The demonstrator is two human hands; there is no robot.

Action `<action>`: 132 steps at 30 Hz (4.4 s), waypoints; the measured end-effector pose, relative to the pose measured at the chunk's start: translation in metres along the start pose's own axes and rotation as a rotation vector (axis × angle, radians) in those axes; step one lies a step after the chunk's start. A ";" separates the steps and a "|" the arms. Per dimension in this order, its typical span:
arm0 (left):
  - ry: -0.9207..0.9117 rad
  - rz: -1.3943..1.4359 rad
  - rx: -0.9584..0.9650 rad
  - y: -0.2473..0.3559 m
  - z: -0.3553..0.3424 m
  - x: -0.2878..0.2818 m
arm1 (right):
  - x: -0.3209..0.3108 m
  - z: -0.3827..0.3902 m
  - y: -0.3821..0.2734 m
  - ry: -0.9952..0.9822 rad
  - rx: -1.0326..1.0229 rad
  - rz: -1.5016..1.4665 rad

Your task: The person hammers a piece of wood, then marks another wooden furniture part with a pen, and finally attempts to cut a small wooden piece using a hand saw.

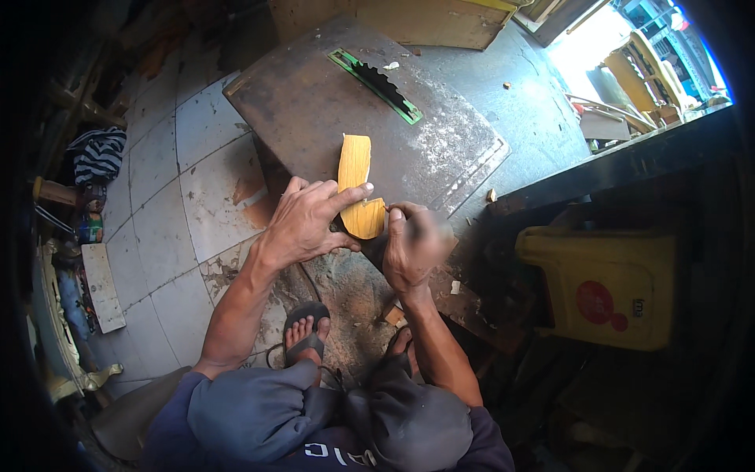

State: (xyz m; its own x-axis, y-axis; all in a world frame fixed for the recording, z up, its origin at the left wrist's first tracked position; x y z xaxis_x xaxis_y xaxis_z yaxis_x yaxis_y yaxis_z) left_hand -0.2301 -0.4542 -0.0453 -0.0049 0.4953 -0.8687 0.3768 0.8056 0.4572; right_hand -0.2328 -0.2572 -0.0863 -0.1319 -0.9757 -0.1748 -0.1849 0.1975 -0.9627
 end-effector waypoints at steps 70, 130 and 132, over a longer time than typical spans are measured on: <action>0.048 -0.078 -0.187 0.018 0.009 0.000 | -0.004 -0.004 -0.018 -0.024 -0.109 0.091; 0.061 -0.124 -0.386 0.020 0.028 0.001 | -0.004 -0.009 0.001 -0.021 0.147 -0.172; 0.063 -0.120 -0.372 0.019 0.029 0.002 | -0.004 -0.010 0.000 -0.018 0.162 -0.162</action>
State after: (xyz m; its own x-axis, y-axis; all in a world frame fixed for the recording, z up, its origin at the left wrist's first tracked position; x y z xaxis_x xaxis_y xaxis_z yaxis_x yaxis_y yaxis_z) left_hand -0.1963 -0.4468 -0.0441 -0.0893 0.4001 -0.9121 0.0084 0.9160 0.4010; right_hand -0.2416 -0.2527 -0.0832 -0.0955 -0.9953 -0.0177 -0.0437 0.0220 -0.9988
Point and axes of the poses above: each hand's wrist, its own z-axis away from the middle knuckle, its own x-axis out of the palm, y = z × x, the point moved 4 cm from there along -z, towards the middle knuckle, and after that the axes turned 2 degrees about y, right-handed, at the moved point
